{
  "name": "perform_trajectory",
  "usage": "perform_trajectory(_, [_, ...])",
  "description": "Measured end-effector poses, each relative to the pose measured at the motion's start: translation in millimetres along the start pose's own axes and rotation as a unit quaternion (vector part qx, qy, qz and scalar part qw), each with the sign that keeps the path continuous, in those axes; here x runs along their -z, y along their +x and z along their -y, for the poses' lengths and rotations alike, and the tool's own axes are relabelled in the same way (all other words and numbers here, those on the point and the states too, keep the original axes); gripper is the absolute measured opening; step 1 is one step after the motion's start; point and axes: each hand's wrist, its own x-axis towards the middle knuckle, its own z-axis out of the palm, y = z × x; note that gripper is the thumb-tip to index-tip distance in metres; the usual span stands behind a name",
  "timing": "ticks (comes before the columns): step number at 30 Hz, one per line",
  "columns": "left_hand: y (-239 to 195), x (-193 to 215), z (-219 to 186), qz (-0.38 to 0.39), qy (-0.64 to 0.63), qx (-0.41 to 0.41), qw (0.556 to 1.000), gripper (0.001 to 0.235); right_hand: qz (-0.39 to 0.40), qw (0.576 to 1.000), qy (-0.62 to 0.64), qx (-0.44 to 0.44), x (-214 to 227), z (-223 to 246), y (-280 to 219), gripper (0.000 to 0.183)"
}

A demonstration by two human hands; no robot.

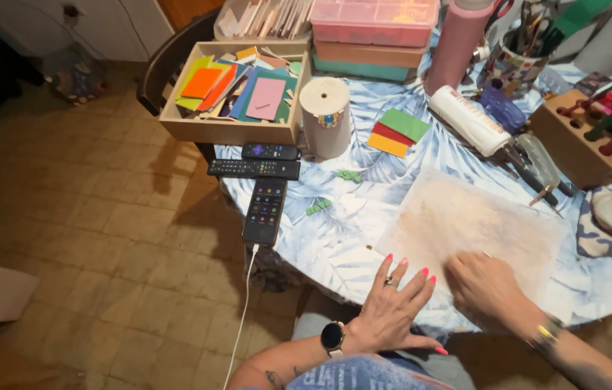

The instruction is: Apply small letter cutouts and rub them onto a surface for a craft project

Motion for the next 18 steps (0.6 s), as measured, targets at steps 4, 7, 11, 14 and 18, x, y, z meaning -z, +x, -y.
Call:
perform_trajectory(4, [1, 2, 0, -0.008, 0.003, -0.011, 1.000, 0.087, -0.045, 0.997, -0.069, -0.007, -2, 1, -26, 0.006])
perform_trajectory(7, [1, 1, 2, -0.011, -0.003, -0.013, 1.000, 0.088, -0.028, 0.999, 0.001, -0.036, 13, 11, 15, 0.013])
perform_trajectory(11, [1, 2, -3, -0.001, 0.001, -0.001, 1.000, 0.088, -0.068, 0.996, 0.046, -0.027, 24, 19, 86, 0.011])
perform_trajectory(14, [0, 0, -3, 0.005, 0.011, 0.004, 1.000, 0.087, -0.030, 0.999, 0.036, -0.028, 39, 23, 84, 0.012])
perform_trajectory(18, [-2, 1, -1, -0.026, -0.023, -0.011, 0.999, 0.085, -0.030, 0.999, 0.033, -0.019, 31, 18, 12, 0.014])
